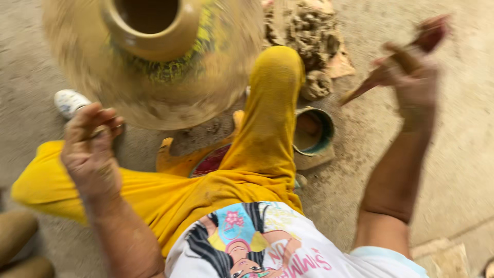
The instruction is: The person shapes a lump of clay on a spinning pottery wheel, using their hands and a small wooden tool to form the neck and rim of a vessel, then uses a wire to separate the finished pot from the wheel.
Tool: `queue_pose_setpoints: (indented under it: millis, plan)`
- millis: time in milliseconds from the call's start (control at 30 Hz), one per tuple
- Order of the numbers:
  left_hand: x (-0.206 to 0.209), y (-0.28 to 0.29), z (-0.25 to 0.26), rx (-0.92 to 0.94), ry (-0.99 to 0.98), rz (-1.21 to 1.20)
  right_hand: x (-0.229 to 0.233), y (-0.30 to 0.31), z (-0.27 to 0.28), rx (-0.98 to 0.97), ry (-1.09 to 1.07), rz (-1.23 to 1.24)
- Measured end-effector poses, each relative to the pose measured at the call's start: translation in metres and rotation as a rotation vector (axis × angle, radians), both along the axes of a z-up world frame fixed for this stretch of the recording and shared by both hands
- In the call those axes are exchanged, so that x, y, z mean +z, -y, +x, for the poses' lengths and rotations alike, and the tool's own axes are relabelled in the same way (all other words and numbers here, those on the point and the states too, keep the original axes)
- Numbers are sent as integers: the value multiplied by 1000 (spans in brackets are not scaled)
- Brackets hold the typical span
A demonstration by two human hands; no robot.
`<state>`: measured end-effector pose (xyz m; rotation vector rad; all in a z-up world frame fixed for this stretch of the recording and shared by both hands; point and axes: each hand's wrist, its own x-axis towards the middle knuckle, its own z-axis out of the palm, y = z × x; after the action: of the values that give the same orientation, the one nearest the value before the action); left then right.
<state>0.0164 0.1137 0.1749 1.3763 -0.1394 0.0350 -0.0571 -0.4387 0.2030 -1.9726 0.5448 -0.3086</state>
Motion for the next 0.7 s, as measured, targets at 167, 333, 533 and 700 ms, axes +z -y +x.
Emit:
queue_pose_setpoints:
  millis: [167,333,533,700]
  plan:
    - [3,3,-6,17,35,5,-151,13,-29,-210,-348,302]
    - [-5,10,-3,16,-50,-3,-302,27,-29,-137,-439,101]
    - [-30,13,8,5,-24,-18,-187,61,72,-178,65,-381]
    - [-55,24,19,-16,-112,-51,-81,-48,196,424,285,-511]
